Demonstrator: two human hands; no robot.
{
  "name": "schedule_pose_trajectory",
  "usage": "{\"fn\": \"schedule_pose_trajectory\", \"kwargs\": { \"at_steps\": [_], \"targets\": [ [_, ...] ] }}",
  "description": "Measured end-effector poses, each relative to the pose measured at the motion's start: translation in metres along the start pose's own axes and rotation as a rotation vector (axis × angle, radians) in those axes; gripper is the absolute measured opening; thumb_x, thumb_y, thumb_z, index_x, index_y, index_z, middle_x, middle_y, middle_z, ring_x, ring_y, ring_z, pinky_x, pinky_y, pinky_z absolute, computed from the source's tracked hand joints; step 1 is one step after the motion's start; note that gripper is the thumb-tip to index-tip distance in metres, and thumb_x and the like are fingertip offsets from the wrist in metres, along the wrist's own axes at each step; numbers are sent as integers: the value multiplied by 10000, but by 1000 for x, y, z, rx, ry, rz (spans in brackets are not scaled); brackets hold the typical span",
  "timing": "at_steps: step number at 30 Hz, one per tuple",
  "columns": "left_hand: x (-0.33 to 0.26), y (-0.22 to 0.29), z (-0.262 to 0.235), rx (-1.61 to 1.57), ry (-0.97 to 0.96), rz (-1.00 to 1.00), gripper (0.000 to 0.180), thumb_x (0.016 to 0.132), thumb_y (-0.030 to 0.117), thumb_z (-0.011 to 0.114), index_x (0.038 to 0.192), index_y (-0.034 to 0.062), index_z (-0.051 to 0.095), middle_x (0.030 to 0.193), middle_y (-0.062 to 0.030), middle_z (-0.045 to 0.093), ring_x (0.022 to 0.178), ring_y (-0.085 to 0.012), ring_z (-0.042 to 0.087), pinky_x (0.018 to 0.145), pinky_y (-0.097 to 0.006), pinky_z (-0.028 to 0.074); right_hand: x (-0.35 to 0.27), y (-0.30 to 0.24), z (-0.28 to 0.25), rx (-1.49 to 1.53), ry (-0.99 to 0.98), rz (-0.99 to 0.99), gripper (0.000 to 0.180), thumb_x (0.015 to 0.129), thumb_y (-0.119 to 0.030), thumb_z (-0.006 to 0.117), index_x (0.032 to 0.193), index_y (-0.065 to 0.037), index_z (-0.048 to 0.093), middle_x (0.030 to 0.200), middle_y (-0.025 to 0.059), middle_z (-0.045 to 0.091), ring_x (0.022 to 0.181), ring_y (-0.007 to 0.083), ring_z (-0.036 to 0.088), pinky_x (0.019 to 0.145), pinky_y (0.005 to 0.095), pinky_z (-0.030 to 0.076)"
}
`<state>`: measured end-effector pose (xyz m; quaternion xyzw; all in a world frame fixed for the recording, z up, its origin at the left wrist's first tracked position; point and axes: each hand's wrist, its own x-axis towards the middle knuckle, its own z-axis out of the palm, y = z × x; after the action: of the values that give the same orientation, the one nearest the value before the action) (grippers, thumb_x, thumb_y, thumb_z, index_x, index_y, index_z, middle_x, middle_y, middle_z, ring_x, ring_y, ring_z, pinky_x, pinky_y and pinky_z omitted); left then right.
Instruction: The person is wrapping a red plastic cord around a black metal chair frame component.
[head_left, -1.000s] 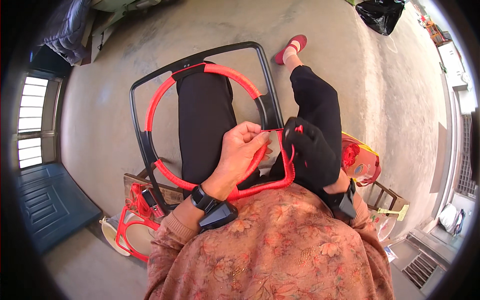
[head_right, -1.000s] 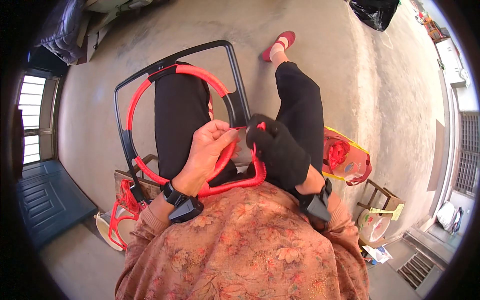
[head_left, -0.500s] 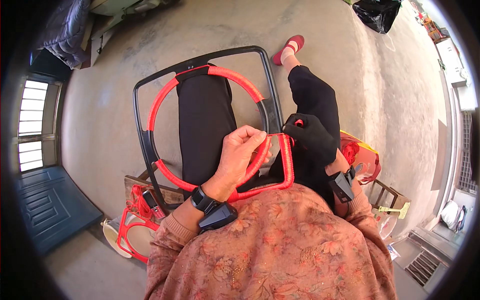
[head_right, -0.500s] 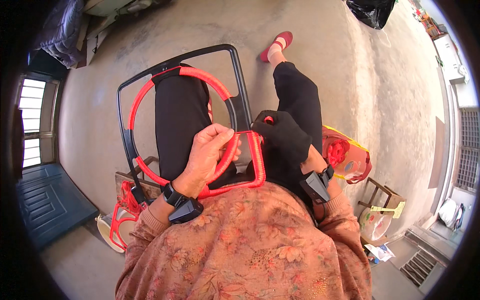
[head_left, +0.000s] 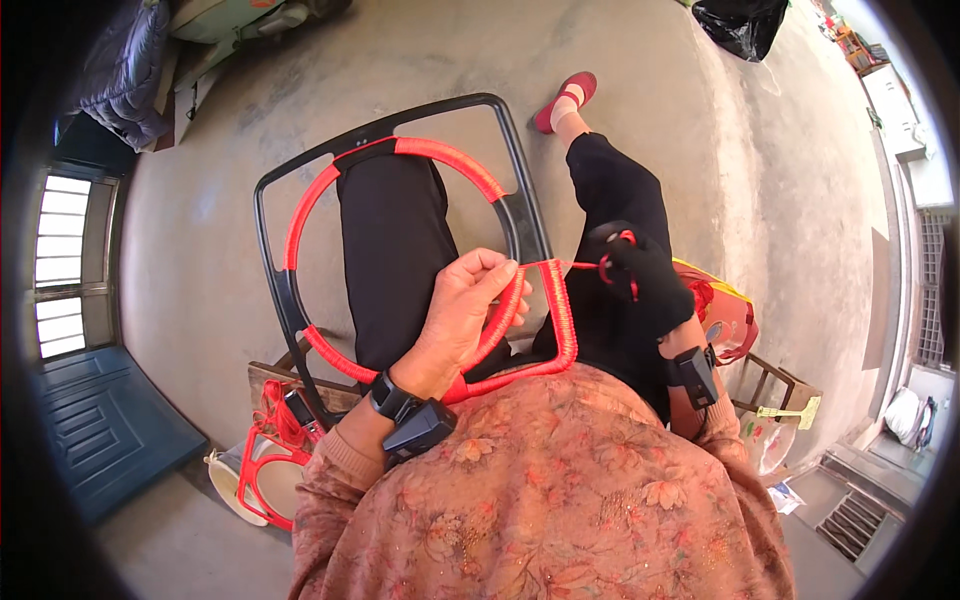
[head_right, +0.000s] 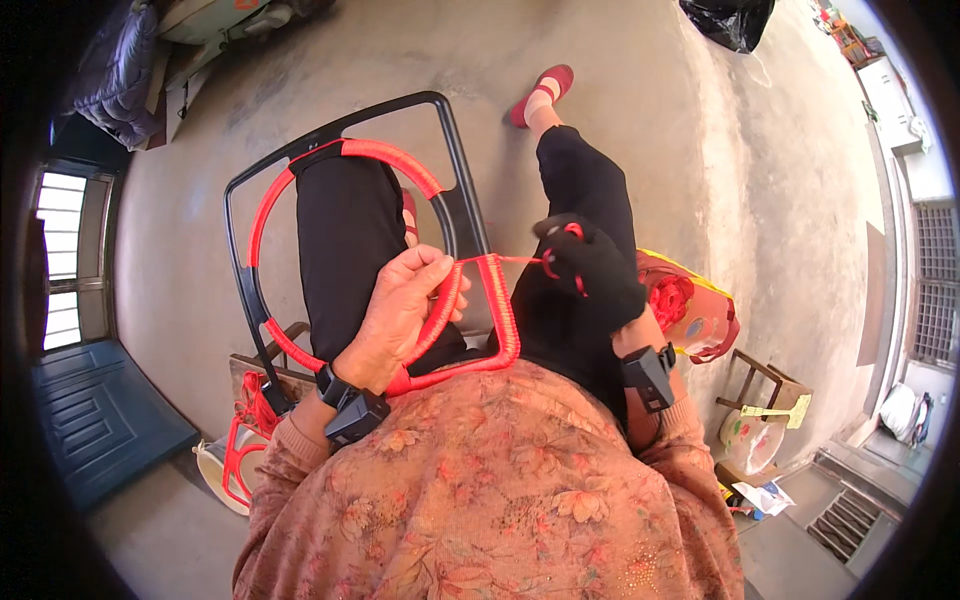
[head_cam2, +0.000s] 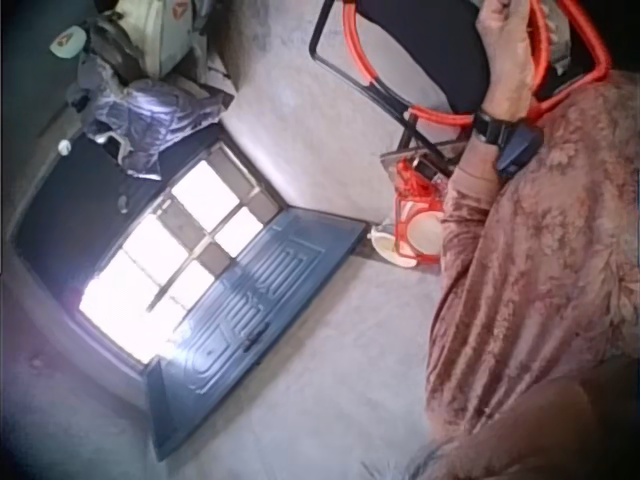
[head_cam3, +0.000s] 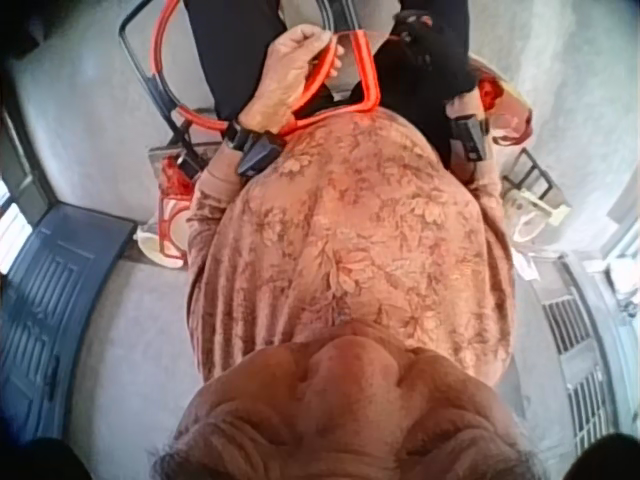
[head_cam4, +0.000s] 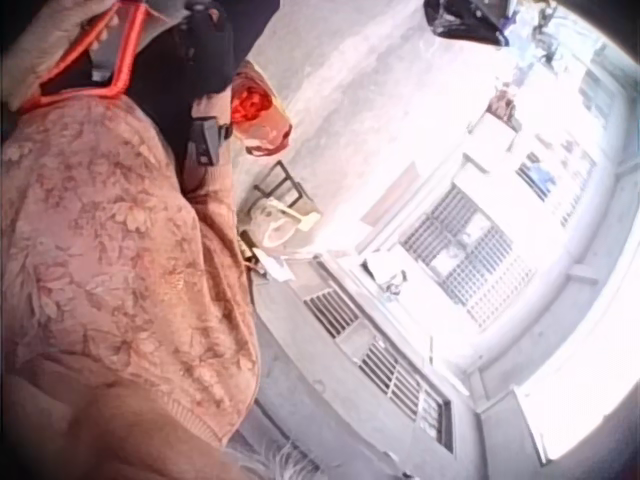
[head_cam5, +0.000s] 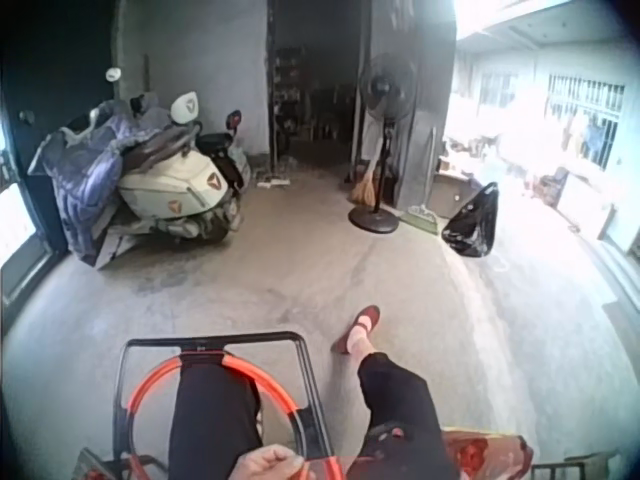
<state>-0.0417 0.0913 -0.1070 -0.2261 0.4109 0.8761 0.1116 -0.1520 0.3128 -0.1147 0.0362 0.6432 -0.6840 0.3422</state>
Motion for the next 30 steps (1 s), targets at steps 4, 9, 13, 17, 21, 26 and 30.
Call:
{"fn": "schedule_pose_trajectory", "kwargs": {
  "at_steps": [4,9,13,17,21,26,30],
  "targets": [
    [-6,10,-3,-23,-10,-25,136,932,183,576,901,52,558,788,-108,641,621,-168,628,536,-269,527,-26,-12,-18,207,48,-77,271,933,-223,535,1106,-26,602,892,11,610,704,79,549,656,229,460],
    [-17,22,-4,-78,-74,-36,119,935,175,559,892,63,558,786,-109,643,634,-179,634,541,-285,532,-48,0,-105,560,162,-138,310,987,-177,449,1253,-24,494,694,-23,483,512,33,424,421,168,339],
    [-17,19,1,-105,-110,-84,136,939,173,552,889,46,554,788,-115,640,627,-181,631,539,-284,527,-52,4,-163,818,9,-369,330,999,-164,421,1295,-17,442,784,-14,545,531,75,505,475,182,433],
    [-14,17,3,-77,-121,-109,126,935,176,556,900,55,554,790,-109,636,625,-183,624,544,-286,521,-59,-14,-153,450,194,-531,333,973,-122,451,1285,-5,453,926,45,581,726,128,564,645,222,476],
    [-15,27,0,-24,-70,-121,129,936,179,561,887,62,538,798,-110,635,654,-178,618,581,-285,522,-48,-3,-127,-442,411,-651,340,948,-80,480,1276,8,464,1067,103,618,920,181,623,815,262,518],
    [-10,22,-9,-32,-89,-120,109,944,152,536,879,66,519,809,-129,644,651,-197,638,582,-299,539,-40,35,-166,600,337,-412,380,823,70,578,1195,9,532,1185,172,581,1103,278,567,931,333,475],
    [-12,17,-8,-35,-57,-104,106,945,144,529,878,62,519,800,-132,645,630,-199,643,561,-296,542,-35,75,-214,618,647,-367,310,821,79,585,1119,-5,567,1111,161,614,1029,278,608,844,340,524]
  ]
}}
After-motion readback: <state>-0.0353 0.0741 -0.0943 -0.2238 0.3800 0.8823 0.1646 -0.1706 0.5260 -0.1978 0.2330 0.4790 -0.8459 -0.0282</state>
